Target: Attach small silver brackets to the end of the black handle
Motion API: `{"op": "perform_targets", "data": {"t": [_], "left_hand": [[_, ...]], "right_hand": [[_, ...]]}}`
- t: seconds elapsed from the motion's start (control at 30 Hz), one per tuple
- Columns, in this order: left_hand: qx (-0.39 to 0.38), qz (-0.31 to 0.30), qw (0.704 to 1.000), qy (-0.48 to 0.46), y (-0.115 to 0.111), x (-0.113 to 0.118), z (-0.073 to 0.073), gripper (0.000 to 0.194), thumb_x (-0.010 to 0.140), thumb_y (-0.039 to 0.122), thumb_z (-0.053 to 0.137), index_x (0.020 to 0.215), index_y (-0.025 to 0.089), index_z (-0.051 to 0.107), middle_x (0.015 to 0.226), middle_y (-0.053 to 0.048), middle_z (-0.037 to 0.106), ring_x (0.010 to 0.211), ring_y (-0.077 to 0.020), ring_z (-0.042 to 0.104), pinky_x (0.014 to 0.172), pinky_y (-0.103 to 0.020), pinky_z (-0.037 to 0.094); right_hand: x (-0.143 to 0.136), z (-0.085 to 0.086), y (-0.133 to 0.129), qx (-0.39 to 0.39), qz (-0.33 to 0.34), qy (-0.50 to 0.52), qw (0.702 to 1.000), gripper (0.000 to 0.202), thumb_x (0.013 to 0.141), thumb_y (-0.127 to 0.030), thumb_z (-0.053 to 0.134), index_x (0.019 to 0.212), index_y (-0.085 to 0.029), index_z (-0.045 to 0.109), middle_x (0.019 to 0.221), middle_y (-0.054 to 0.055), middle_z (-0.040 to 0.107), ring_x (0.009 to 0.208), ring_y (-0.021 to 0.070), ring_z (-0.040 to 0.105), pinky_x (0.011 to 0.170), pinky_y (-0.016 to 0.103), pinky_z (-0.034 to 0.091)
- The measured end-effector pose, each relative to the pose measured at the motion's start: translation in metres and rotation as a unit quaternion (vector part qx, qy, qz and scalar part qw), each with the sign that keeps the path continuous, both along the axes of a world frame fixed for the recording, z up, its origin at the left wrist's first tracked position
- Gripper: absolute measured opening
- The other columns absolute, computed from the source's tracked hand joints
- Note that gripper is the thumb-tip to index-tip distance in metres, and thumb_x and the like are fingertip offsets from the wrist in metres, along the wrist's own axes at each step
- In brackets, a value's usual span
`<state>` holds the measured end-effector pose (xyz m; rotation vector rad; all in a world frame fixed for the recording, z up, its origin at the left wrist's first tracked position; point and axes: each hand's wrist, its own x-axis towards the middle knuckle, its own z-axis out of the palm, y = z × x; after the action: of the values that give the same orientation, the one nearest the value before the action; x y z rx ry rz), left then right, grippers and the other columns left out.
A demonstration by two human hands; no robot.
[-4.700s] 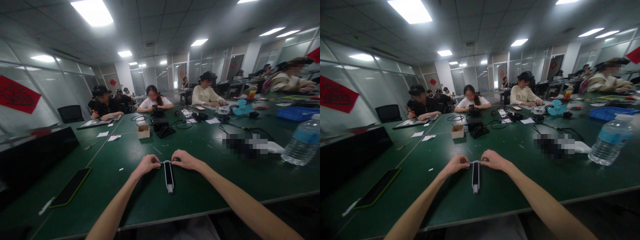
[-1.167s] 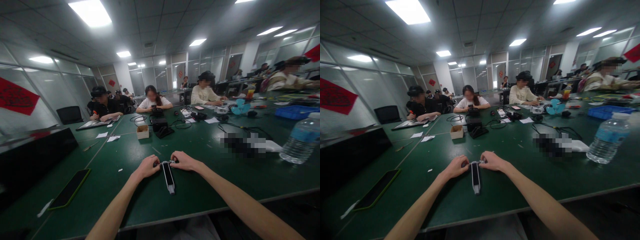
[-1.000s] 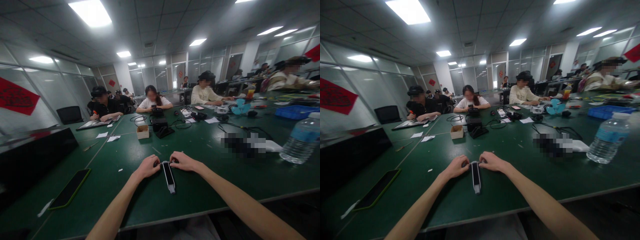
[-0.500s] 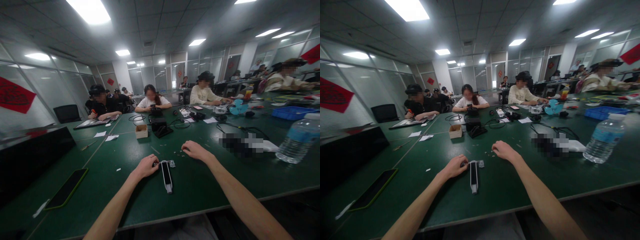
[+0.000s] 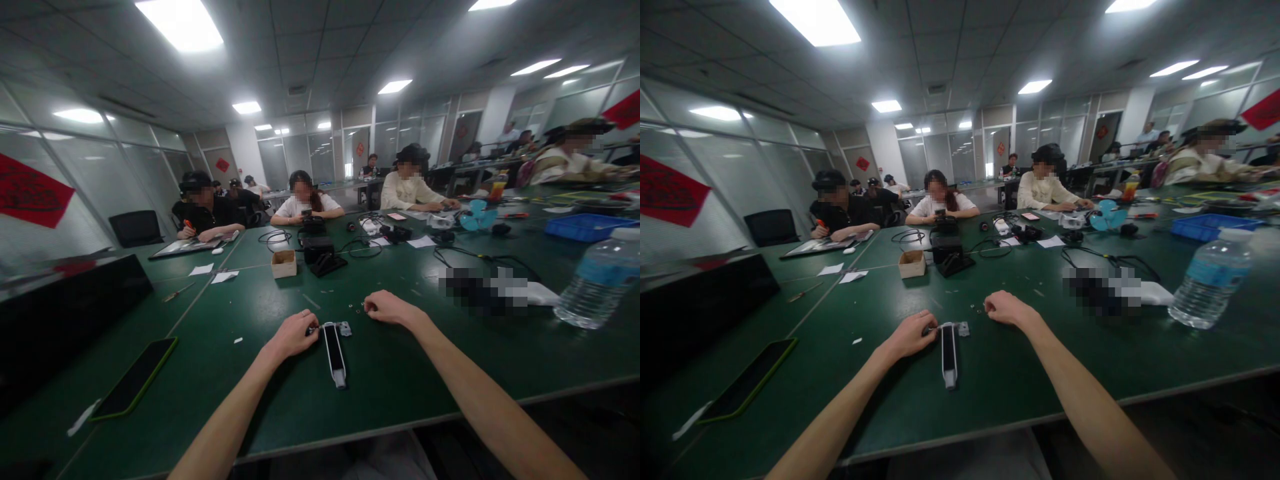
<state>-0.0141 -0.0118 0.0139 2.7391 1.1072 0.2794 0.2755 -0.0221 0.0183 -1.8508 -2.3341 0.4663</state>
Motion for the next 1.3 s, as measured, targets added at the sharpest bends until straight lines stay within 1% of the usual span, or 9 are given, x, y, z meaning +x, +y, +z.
{"op": "perform_targets", "data": {"t": [0.1, 0.23, 0.33, 0.43, 0.57, 0.67, 0.8, 1.0, 1.3], "left_hand": [[-0.002, 0.001, 1.0, 0.001, -0.001, 0.001, 0.001, 0.015, 0.085, 0.027, 0.048, 0.092, 0.018, 0.057, 0.093, -0.003, 0.057, 0.081, -0.0152, 0.055, 0.073, -0.026, 0.044], [-0.009, 0.006, 1.0, 0.005, -0.001, 0.001, 0.002, 0.016, 0.086, 0.028, 0.047, 0.092, 0.018, 0.057, 0.095, -0.004, 0.057, 0.081, -0.0157, 0.055, 0.072, -0.027, 0.045], [-0.008, 0.003, 1.0, 0.0, -0.002, 0.001, 0.002, 0.016, 0.085, 0.028, 0.047, 0.092, 0.018, 0.057, 0.094, -0.004, 0.057, 0.08, -0.0158, 0.055, 0.072, -0.027, 0.045], [-0.005, 0.001, 1.0, -0.003, -0.002, 0.001, 0.002, 0.014, 0.085, 0.028, 0.048, 0.091, 0.018, 0.057, 0.093, -0.003, 0.056, 0.08, -0.0154, 0.055, 0.071, -0.026, 0.044], [0.011, -0.001, 1.0, 0.001, -0.001, 0.0, -0.001, 0.013, 0.085, 0.026, 0.047, 0.09, 0.018, 0.056, 0.091, -0.003, 0.056, 0.079, -0.0151, 0.055, 0.071, -0.025, 0.044], [0.029, -0.007, 1.0, 0.004, 0.0, 0.0, -0.004, 0.013, 0.084, 0.025, 0.047, 0.091, 0.018, 0.056, 0.09, -0.003, 0.056, 0.079, -0.0154, 0.055, 0.072, -0.025, 0.043], [0.03, -0.007, 1.0, 0.0, 0.002, 0.0, -0.006, 0.012, 0.084, 0.025, 0.048, 0.09, 0.019, 0.056, 0.089, -0.002, 0.056, 0.08, -0.0155, 0.055, 0.072, -0.025, 0.043], [0.024, -0.012, 1.0, -0.009, 0.002, -0.001, -0.005, 0.012, 0.085, 0.026, 0.048, 0.09, 0.018, 0.056, 0.09, -0.002, 0.056, 0.079, -0.0149, 0.055, 0.071, -0.025, 0.043], [0.02, -0.007, 1.0, 0.001, 0.0, 0.0, -0.004, 0.012, 0.085, 0.026, 0.048, 0.091, 0.018, 0.055, 0.091, -0.003, 0.056, 0.08, -0.0151, 0.055, 0.072, -0.026, 0.043]], "right_hand": [[-0.002, 0.001, 0.0, 0.015, 0.0, 0.001, 1.0, 0.018, 0.081, -0.022, 0.051, 0.089, -0.017, 0.066, 0.097, 0.007, 0.065, 0.087, 0.0178, 0.06, 0.074, 0.025, 0.043], [-0.009, 0.0, -0.001, 0.045, 0.012, 0.024, 0.999, 0.021, 0.085, -0.024, 0.045, 0.093, -0.018, 0.063, 0.097, 0.007, 0.064, 0.087, 0.0175, 0.059, 0.077, 0.027, 0.043], [-0.019, -0.002, -0.004, 0.06, 0.051, 0.084, 0.993, 0.021, 0.085, -0.024, 0.045, 0.093, -0.018, 0.063, 0.094, 0.006, 0.064, 0.083, 0.0168, 0.059, 0.075, 0.028, 0.045], [-0.032, -0.004, -0.008, 0.051, 0.095, 0.132, 0.985, 0.02, 0.084, -0.026, 0.048, 0.092, -0.017, 0.064, 0.091, 0.004, 0.064, 0.079, 0.016, 0.058, 0.072, 0.028, 0.046], [-0.044, -0.007, -0.012, 0.044, 0.133, 0.155, 0.978, 0.019, 0.083, -0.026, 0.05, 0.091, -0.016, 0.064, 0.091, 0.004, 0.063, 0.078, 0.015, 0.058, 0.07, 0.026, 0.047], [-0.047, -0.009, -0.012, 0.064, 0.148, 0.153, 0.975, 0.018, 0.083, -0.024, 0.05, 0.089, -0.016, 0.065, 0.088, 0.004, 0.063, 0.076, 0.0147, 0.057, 0.069, 0.026, 0.046], [-0.046, -0.009, -0.013, 0.082, 0.155, 0.162, 0.971, 0.017, 0.083, -0.024, 0.051, 0.09, -0.016, 0.065, 0.086, 0.004, 0.063, 0.075, 0.0142, 0.057, 0.069, 0.026, 0.046], [-0.048, -0.009, -0.014, 0.064, 0.146, 0.178, 0.971, 0.019, 0.085, -0.027, 0.052, 0.094, -0.017, 0.064, 0.092, 0.003, 0.063, 0.079, 0.0145, 0.058, 0.071, 0.026, 0.047], [-0.047, -0.009, -0.014, 0.042, 0.135, 0.201, 0.969, 0.019, 0.085, -0.029, 0.052, 0.095, -0.019, 0.064, 0.094, 0.002, 0.064, 0.083, 0.0147, 0.059, 0.075, 0.027, 0.048]]}}
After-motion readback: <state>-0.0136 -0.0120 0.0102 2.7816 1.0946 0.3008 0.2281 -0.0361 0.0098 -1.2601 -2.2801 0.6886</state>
